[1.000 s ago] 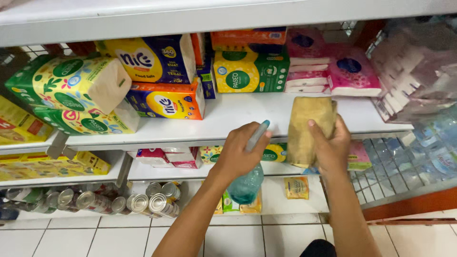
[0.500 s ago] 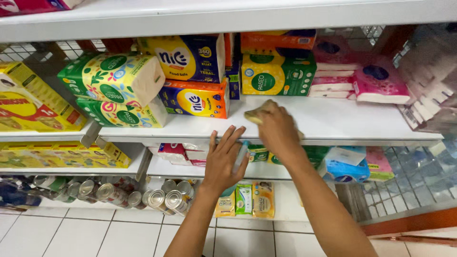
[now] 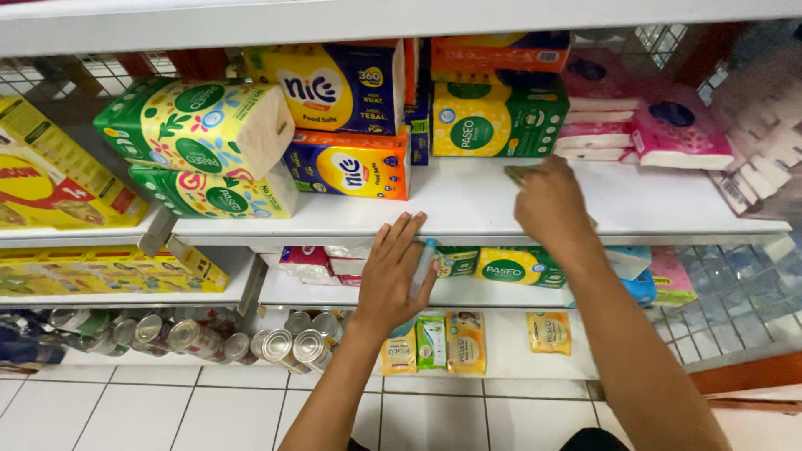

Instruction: The person cleans the metal shelves of a display unit in a store using a spray bottle and a cloth. They spray the cleaning solution onto the shelf edges and wipe them down, moving from the lower shelves to the upper red shelf.

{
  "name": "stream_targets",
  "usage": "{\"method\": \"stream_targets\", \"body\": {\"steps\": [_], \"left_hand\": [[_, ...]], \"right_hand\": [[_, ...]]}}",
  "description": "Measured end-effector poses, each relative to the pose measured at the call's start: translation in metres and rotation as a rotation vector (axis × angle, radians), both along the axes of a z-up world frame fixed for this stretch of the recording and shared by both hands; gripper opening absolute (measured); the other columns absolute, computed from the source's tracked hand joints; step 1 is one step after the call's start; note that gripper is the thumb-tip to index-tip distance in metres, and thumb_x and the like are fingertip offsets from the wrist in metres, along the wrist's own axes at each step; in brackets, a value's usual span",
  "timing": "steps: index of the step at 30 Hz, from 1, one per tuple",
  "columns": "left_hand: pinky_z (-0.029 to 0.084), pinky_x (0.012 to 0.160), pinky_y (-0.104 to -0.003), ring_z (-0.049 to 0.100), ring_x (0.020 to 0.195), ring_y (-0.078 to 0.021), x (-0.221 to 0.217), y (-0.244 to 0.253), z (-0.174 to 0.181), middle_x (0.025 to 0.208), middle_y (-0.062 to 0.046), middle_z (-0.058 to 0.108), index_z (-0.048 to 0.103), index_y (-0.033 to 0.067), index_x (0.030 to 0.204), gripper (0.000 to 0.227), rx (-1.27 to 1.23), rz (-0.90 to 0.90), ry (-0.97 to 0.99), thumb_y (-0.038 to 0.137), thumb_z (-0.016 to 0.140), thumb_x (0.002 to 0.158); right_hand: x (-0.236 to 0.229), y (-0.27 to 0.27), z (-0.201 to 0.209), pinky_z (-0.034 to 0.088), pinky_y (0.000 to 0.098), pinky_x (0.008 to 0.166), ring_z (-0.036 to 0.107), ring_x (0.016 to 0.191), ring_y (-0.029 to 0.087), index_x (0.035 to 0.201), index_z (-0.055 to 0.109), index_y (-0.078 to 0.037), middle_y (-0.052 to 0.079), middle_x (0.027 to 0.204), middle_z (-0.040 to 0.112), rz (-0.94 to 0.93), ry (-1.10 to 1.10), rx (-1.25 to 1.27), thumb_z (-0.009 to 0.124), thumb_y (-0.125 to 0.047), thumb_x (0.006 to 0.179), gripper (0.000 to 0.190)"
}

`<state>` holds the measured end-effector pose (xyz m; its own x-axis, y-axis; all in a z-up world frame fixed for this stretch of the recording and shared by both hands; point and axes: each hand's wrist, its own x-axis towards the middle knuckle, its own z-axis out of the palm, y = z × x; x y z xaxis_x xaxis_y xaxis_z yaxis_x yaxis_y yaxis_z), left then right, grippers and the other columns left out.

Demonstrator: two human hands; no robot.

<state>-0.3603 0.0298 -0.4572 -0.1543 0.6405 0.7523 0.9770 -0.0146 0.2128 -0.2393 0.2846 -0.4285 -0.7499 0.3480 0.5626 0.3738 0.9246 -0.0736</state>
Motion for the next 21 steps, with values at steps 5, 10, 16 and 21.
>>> {"method": "stream_targets", "body": {"steps": [5,10,16,21], "left_hand": [[0.033,0.120,-0.053,0.047,0.144,-0.0370,0.000,-0.003,-0.001,0.152,-0.017,0.052,0.064,-0.0006,0.108,0.023,0.042,-0.003,-0.043,0.014,0.070,0.091],[0.034,0.119,-0.053,0.047,0.144,-0.0373,-0.003,-0.002,-0.003,0.151,-0.018,0.053,0.063,-0.0004,0.106,0.023,0.029,-0.019,-0.040,0.014,0.070,0.090],[0.032,0.120,-0.054,0.046,0.144,-0.0380,-0.004,0.002,-0.003,0.151,-0.019,0.052,0.063,0.0002,0.105,0.022,0.043,-0.030,-0.040,0.015,0.071,0.090],[0.032,0.121,-0.054,0.045,0.145,-0.0380,-0.005,0.000,-0.003,0.152,-0.018,0.052,0.061,0.0001,0.104,0.022,0.013,-0.038,-0.063,0.015,0.071,0.091]], "right_hand": [[-0.053,-0.053,-0.001,0.048,0.0444,0.097,0.060,0.103,0.040,0.108,0.077,-0.004,0.020,0.105,0.065,0.320,0.073,-0.104,0.062,-0.002,0.074,0.037],[0.003,-0.049,0.002,0.050,0.0424,0.093,0.060,0.103,0.034,0.114,0.074,-0.008,0.015,0.104,0.064,0.425,-0.066,-0.311,0.061,-0.005,0.075,0.041],[0.039,0.010,0.018,0.051,0.0440,0.095,0.064,0.105,0.034,0.114,0.077,-0.015,0.015,0.109,0.071,0.205,0.071,-0.193,0.056,-0.008,0.081,0.040],[-0.036,-0.036,0.006,0.054,0.0469,0.091,0.065,0.099,0.039,0.101,0.076,-0.004,0.022,0.108,0.066,-0.077,-0.114,-0.279,0.061,-0.014,0.086,0.024]]}}
